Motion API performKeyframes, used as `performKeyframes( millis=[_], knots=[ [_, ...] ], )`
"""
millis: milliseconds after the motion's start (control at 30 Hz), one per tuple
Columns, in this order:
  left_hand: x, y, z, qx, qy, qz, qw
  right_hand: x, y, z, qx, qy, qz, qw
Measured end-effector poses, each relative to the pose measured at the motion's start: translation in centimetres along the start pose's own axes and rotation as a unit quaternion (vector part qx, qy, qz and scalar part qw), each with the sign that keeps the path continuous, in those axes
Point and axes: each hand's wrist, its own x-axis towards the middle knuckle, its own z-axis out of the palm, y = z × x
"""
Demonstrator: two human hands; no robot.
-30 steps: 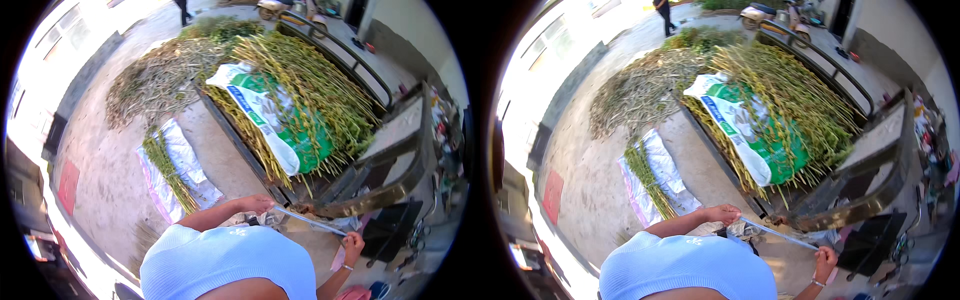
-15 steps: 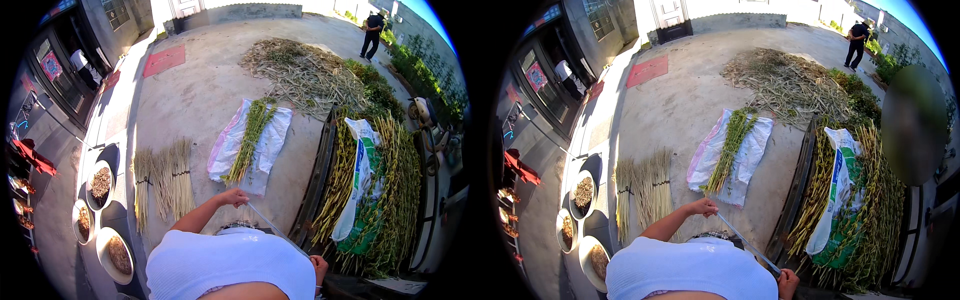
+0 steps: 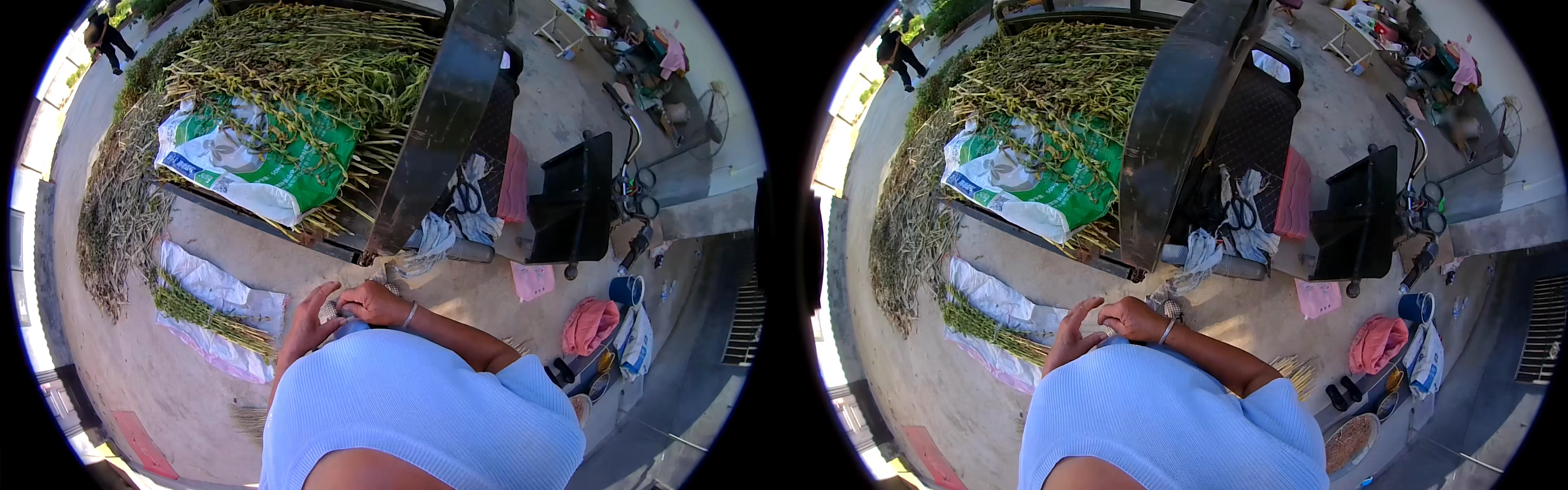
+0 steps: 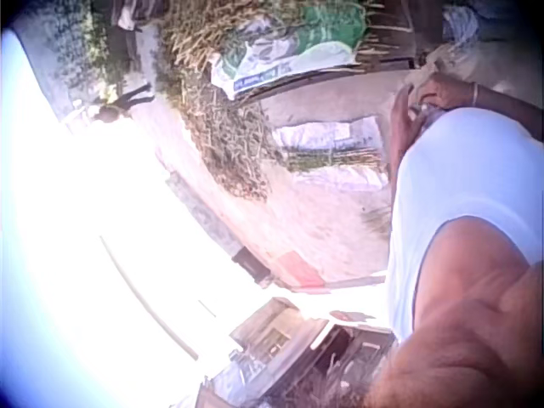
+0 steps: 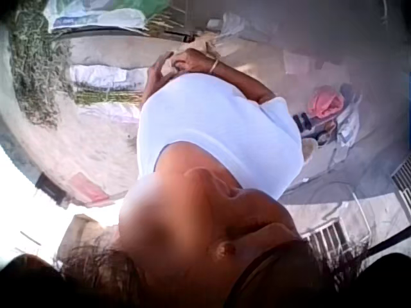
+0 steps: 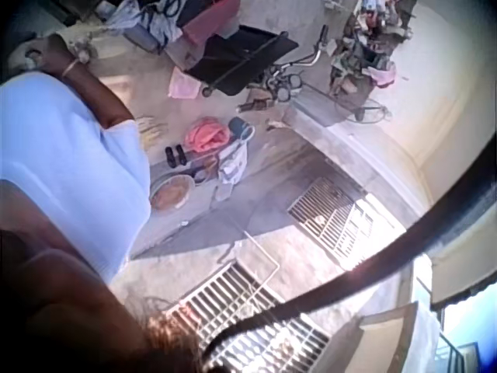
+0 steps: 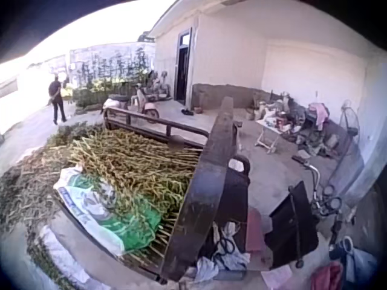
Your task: The person bundles long green plant stalks using white plastic ties. They gather stalks from a pile on a cart, align them, and secure them with ties. The person then places the finished bundles onto a white sack on the ground.
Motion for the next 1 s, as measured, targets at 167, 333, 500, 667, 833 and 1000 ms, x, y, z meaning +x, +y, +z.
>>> performKeyframes(
  millis=[167,333,500,667,833,1000],
  knots=[
    [5.8,0.2,6.4,-0.23,-0.209,-0.138,0.94,-5.7,-0.1,-4.7,0.066,0.153,0.055,0.984],
    [8.0,1.1,10.1,-0.06,-0.228,-0.052,0.97,-12.5,5.5,-12.5,-0.152,0.368,0.102,0.912],
    [12.1,2.5,12.0,-0.091,-0.109,0.044,0.989,-12.2,8.3,-16.2,-0.351,0.317,0.14,0.87],
    [16.2,5.6,13.4,-0.051,-0.146,0.053,0.986,-11.6,9.6,-16.5,-0.324,0.283,0.1,0.897],
    [19.0,3.9,15.5,-0.062,-0.139,0.129,0.98,-13.1,9.3,-15.0,-0.328,0.316,0.114,0.883],
    [18.5,2.1,16.6,0.051,-0.152,0.147,0.976,-17.2,8.9,-13.1,-0.255,0.421,0.026,0.87]
  ],
)
